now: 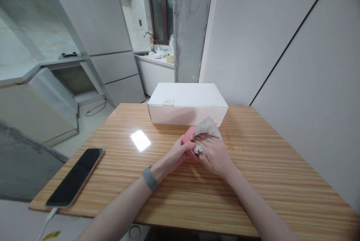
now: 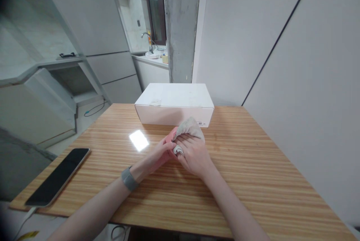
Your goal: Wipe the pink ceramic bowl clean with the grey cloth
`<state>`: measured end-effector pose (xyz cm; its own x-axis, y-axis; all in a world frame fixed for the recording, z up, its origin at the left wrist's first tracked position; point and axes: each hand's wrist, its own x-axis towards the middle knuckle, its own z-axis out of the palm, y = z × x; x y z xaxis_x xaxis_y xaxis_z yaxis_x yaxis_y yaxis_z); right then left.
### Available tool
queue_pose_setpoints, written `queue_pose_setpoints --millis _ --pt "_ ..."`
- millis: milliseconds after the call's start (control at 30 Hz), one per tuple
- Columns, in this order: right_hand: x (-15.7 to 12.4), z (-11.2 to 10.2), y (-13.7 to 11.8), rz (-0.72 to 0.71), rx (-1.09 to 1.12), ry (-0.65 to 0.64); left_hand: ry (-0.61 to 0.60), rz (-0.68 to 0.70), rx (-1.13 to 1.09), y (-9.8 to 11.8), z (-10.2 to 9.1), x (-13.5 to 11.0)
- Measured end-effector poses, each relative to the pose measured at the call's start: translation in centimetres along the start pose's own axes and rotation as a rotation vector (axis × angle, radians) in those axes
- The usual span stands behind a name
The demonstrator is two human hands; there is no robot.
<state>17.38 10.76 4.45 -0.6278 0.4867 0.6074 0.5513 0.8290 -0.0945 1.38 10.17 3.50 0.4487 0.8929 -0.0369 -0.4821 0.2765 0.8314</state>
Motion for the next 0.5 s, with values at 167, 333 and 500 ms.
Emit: queue_pose_setpoints --millis 167,333,500 --pt "-0.1 0.4 0.0 -0.049 0.077 0.010 0.068 -0.057 -0.007 0.0 -1.0 0.3" --pt "0.0 0.7 -0.4 -0.093 0.138 0.019 0.136 -0.031 0.080 -0.1 -1.9 0.9" --pt "0.0 0.9 -0.4 -0.097 0.127 -0.001 0.149 -0.019 0.108 -0.2 -1.8 1.3"
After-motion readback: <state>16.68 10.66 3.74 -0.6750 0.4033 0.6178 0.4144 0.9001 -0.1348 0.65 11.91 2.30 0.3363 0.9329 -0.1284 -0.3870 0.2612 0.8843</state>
